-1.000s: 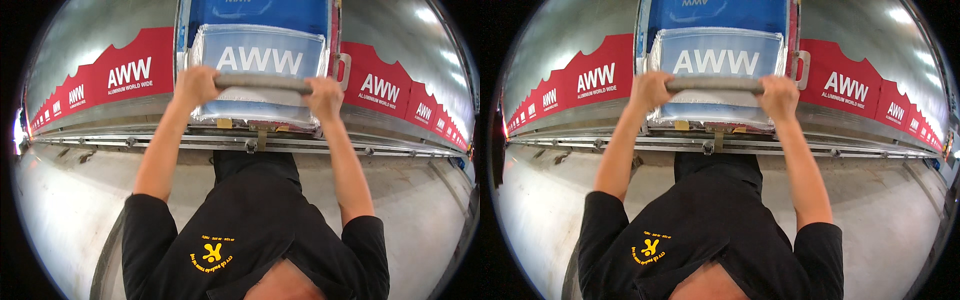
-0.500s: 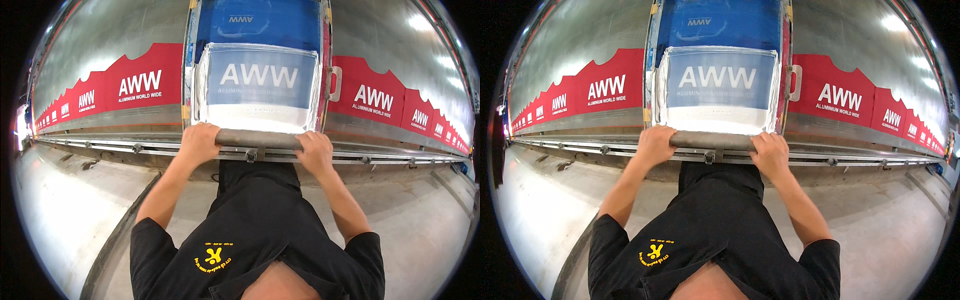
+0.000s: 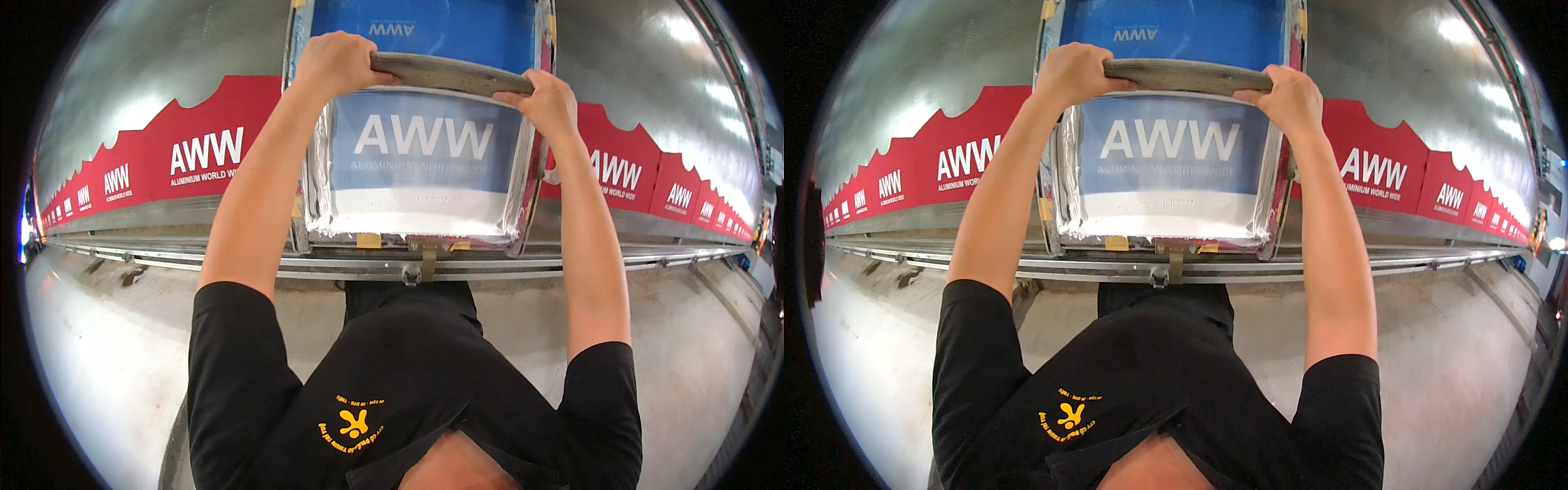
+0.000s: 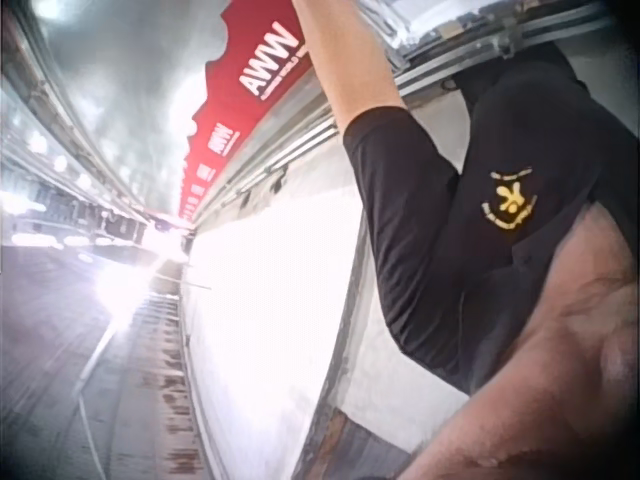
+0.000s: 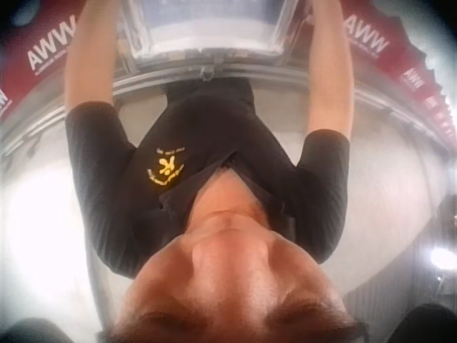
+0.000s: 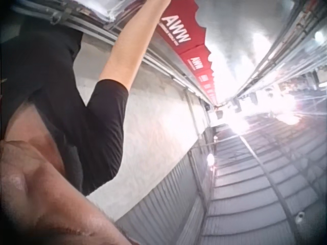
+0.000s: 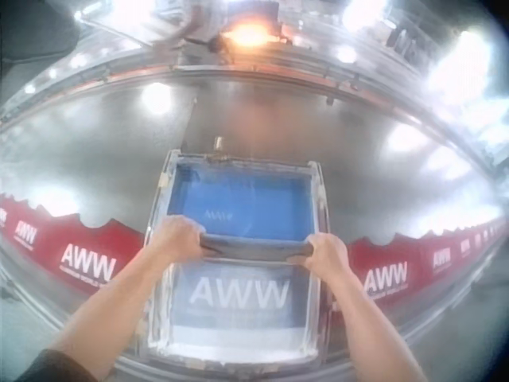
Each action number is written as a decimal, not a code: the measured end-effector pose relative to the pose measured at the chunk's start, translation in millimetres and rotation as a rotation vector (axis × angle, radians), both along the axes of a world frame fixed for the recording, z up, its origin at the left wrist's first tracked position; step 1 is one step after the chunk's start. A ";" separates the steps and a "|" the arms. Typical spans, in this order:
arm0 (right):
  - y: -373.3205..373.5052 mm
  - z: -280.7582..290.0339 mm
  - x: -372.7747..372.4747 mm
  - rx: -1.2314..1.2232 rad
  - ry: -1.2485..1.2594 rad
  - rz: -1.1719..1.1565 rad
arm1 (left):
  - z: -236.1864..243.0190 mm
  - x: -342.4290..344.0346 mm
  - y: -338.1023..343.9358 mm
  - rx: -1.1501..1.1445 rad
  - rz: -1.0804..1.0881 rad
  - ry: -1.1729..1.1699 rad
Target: The person repeatedly pulls a squeegee across a screen printing frame to transfer white ink onto a red banner with the AWW logo. The person maintains steady pressure and repositions the squeegee between passes to cover the logo area.
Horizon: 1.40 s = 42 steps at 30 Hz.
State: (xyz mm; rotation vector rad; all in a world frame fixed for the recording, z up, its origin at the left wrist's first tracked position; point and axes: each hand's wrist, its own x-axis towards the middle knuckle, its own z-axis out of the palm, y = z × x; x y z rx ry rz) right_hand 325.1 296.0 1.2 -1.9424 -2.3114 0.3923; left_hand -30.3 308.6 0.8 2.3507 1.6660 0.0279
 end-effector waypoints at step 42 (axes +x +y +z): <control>-216.4 -22.3 27.3 0.259 0.187 0.185 | -10.4 12.7 -226.7 0.117 0.024 -0.127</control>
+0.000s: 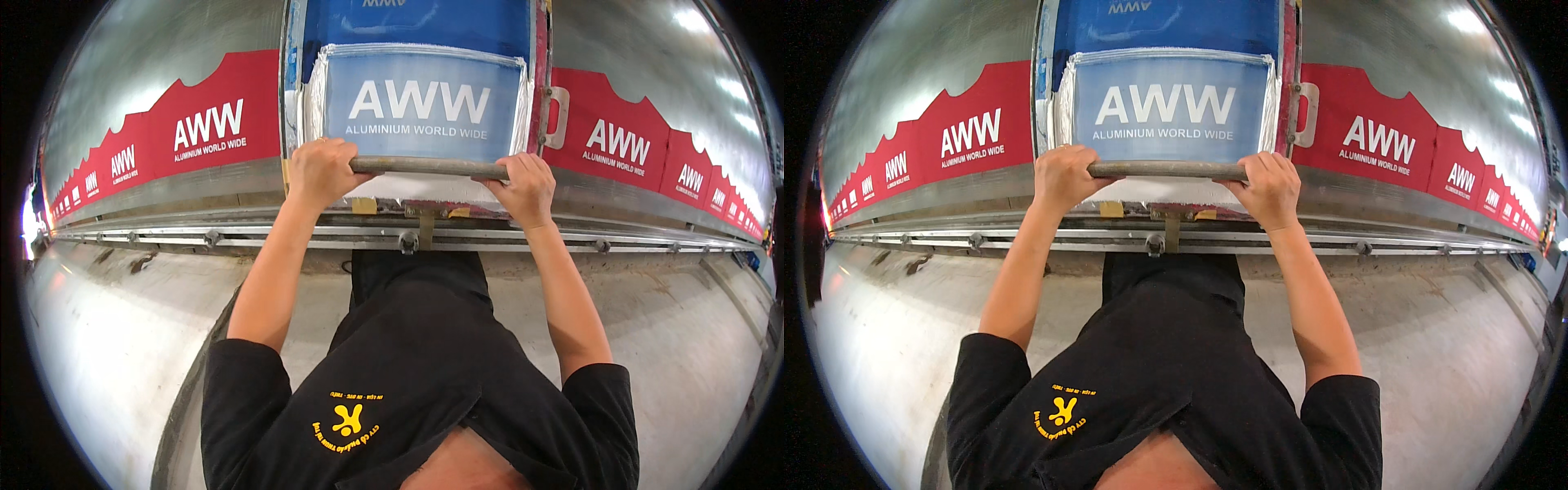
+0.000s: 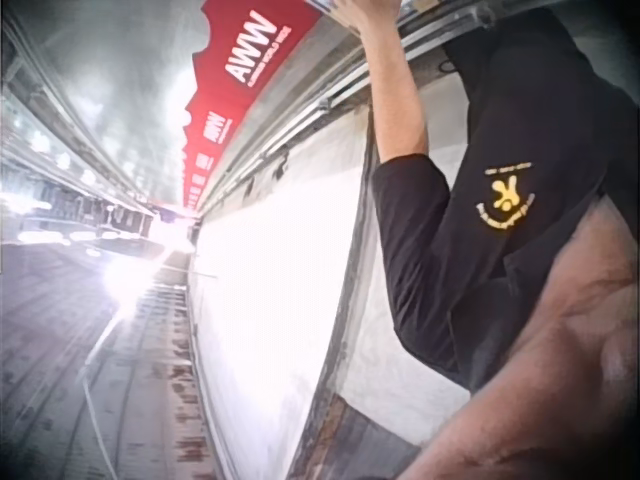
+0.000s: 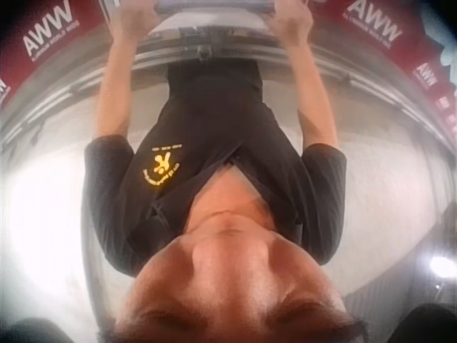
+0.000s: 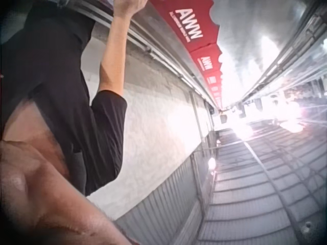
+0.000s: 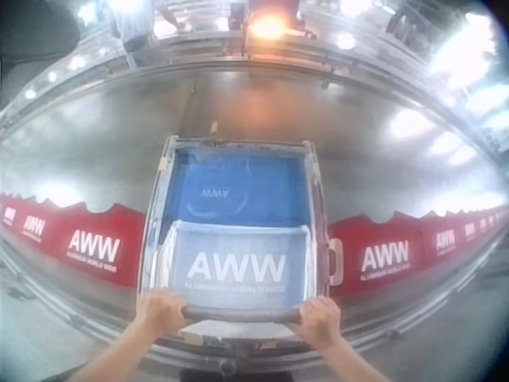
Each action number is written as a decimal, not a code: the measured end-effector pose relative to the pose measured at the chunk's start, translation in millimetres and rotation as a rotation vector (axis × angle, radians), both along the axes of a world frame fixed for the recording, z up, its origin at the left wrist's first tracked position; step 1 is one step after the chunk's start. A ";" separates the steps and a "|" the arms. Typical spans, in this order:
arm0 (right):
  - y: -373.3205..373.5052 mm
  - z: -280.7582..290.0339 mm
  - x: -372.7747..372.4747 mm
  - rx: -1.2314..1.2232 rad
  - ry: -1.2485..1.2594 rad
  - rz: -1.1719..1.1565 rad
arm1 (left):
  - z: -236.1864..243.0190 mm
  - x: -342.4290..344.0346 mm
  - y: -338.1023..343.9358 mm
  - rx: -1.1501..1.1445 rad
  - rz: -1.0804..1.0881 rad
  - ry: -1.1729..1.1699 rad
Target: The person repeatedly pulls a squeegee across a screen printing frame to transfer white ink onto a red banner with the AWW logo. The person maintains steady pressure and repositions the squeegee between passes to cover the logo area.
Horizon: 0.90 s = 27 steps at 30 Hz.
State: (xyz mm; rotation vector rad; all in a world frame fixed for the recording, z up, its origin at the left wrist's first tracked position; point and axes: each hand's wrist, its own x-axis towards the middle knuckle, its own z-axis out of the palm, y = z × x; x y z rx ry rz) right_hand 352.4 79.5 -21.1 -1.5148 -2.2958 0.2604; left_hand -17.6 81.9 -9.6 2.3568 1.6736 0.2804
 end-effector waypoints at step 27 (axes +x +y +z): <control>128.2 -40.2 41.4 -0.181 0.422 -0.721 | 30.5 -43.1 181.8 -0.354 -0.201 -0.013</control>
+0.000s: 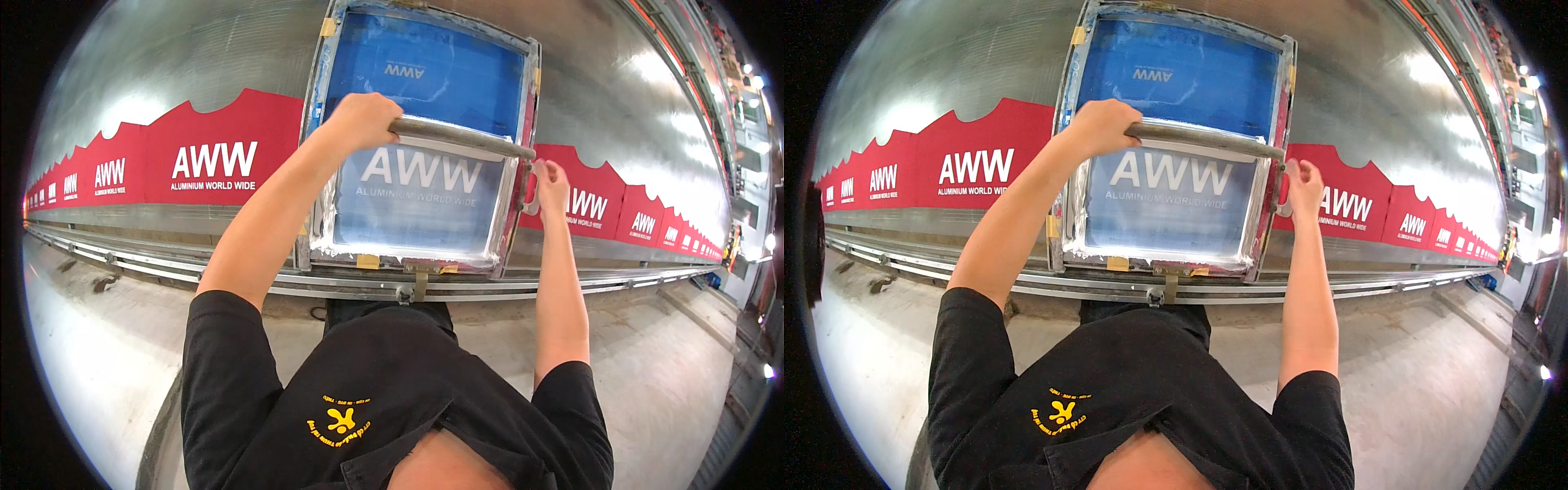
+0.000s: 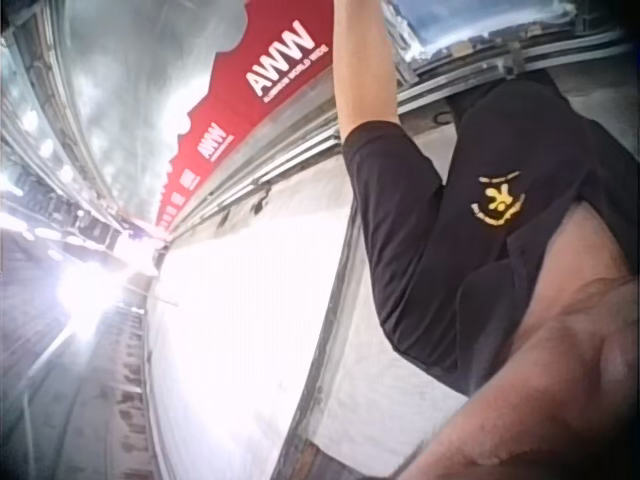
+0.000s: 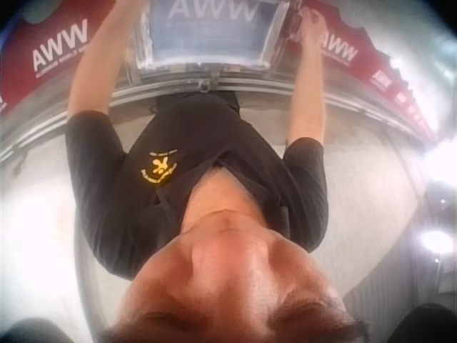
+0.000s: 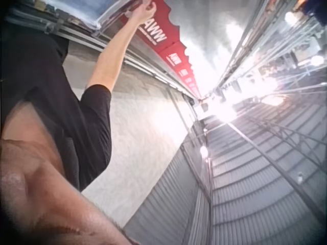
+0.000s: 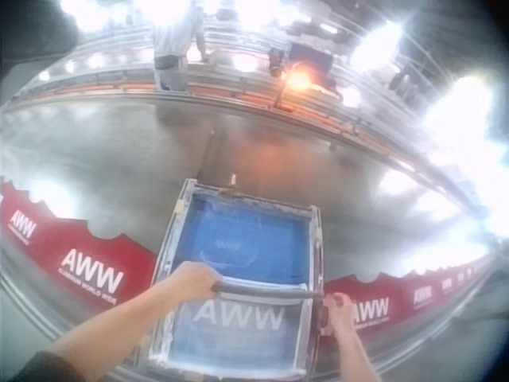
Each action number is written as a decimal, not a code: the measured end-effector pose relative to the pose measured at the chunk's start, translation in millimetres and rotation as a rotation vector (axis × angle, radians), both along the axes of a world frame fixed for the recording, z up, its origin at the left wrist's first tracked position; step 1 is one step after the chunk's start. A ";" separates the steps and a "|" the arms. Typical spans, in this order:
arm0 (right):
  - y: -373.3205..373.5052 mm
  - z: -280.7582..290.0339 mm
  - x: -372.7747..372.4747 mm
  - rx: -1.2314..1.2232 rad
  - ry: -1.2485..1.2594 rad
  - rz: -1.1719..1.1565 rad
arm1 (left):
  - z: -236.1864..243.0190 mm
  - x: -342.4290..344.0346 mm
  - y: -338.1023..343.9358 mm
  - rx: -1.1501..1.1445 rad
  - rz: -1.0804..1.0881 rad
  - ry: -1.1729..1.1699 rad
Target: The person repeatedly pulls a squeegee across a screen printing frame to transfer white ink onto a red banner with the AWW logo. The person maintains steady pressure and repositions the squeegee between passes to cover the logo area.
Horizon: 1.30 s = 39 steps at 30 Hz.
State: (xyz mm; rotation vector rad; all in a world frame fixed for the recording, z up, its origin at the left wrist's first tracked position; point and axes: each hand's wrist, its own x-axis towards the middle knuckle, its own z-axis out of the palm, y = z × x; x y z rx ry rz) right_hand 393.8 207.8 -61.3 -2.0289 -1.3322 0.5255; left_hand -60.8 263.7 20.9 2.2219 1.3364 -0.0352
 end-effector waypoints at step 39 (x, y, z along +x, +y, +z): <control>-29.7 7.7 9.3 -0.036 0.656 -0.212 | 9.5 94.1 -259.3 0.046 0.222 -0.180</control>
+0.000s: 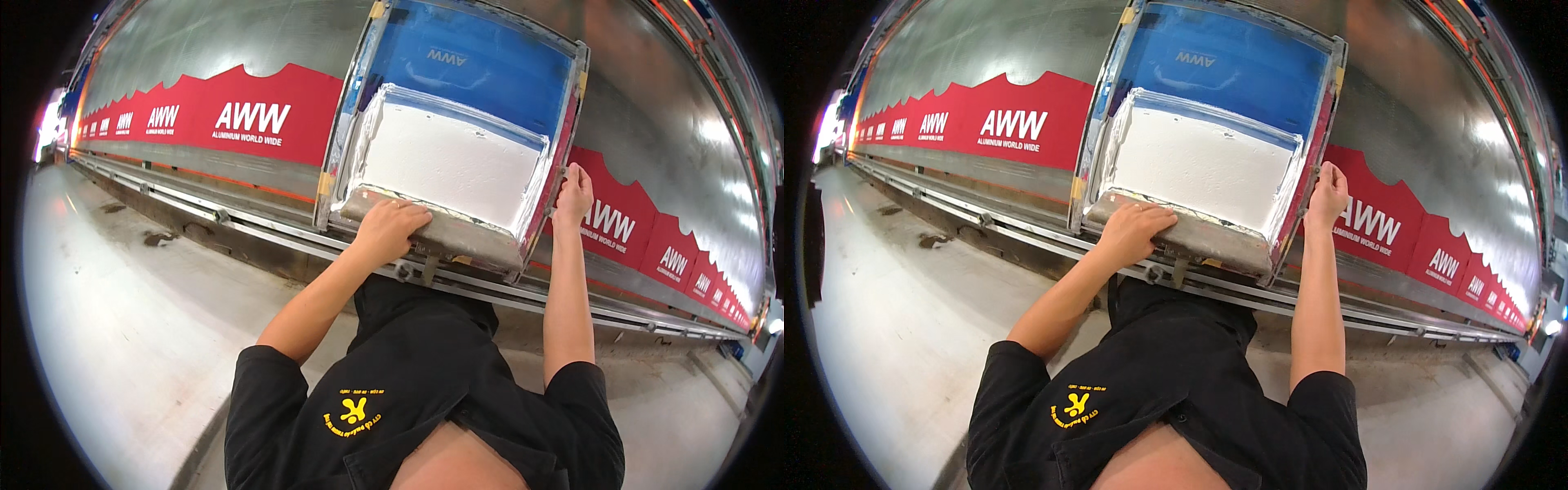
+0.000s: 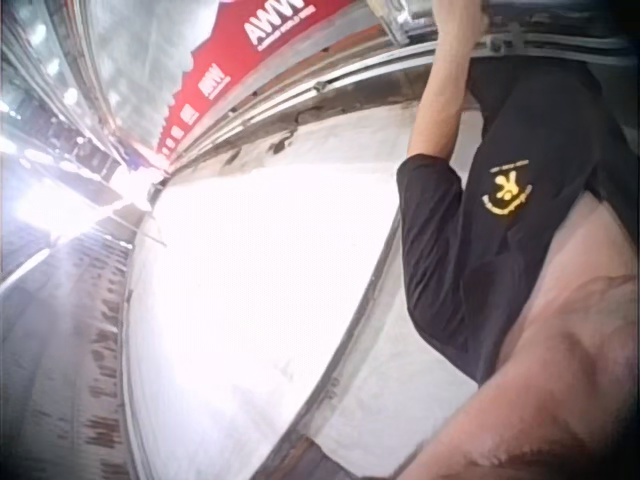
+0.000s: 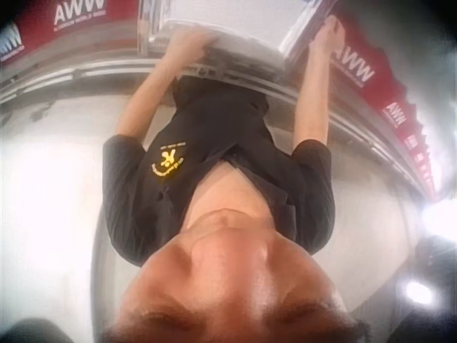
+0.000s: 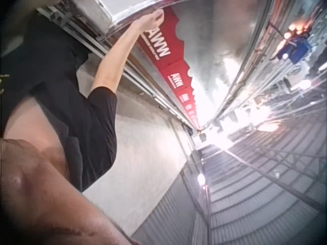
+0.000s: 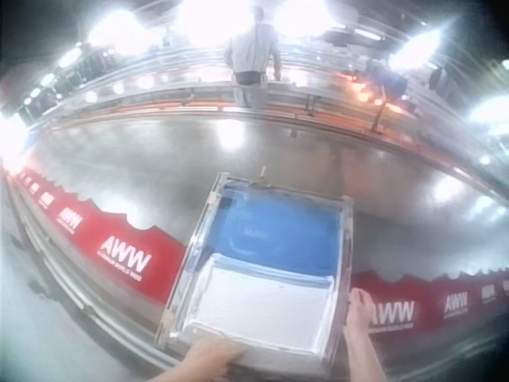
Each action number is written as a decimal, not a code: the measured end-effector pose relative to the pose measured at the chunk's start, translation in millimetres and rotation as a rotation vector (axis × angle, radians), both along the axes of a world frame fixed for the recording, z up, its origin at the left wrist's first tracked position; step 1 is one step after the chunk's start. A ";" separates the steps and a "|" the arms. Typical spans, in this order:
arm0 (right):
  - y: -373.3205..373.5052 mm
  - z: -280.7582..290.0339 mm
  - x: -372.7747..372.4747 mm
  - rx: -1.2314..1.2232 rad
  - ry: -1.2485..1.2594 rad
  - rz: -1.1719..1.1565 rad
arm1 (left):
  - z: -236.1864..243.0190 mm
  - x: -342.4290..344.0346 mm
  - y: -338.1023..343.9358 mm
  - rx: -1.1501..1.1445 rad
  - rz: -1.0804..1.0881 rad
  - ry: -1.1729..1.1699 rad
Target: The person repeatedly pulls a squeegee across a screen printing frame to transfer white ink onto a red banner with the AWW logo. The person maintains steady pressure and repositions the squeegee between passes to cover the logo area.
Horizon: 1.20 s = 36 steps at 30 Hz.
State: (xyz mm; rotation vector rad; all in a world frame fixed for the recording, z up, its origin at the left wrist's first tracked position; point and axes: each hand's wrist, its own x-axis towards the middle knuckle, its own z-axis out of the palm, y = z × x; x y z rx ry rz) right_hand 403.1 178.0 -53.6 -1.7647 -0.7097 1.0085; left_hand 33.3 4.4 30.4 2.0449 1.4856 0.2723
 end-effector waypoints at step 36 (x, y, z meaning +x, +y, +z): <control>22.7 39.2 -55.9 0.356 -1.176 0.855 | -23.9 -45.1 215.0 -0.002 -0.050 0.418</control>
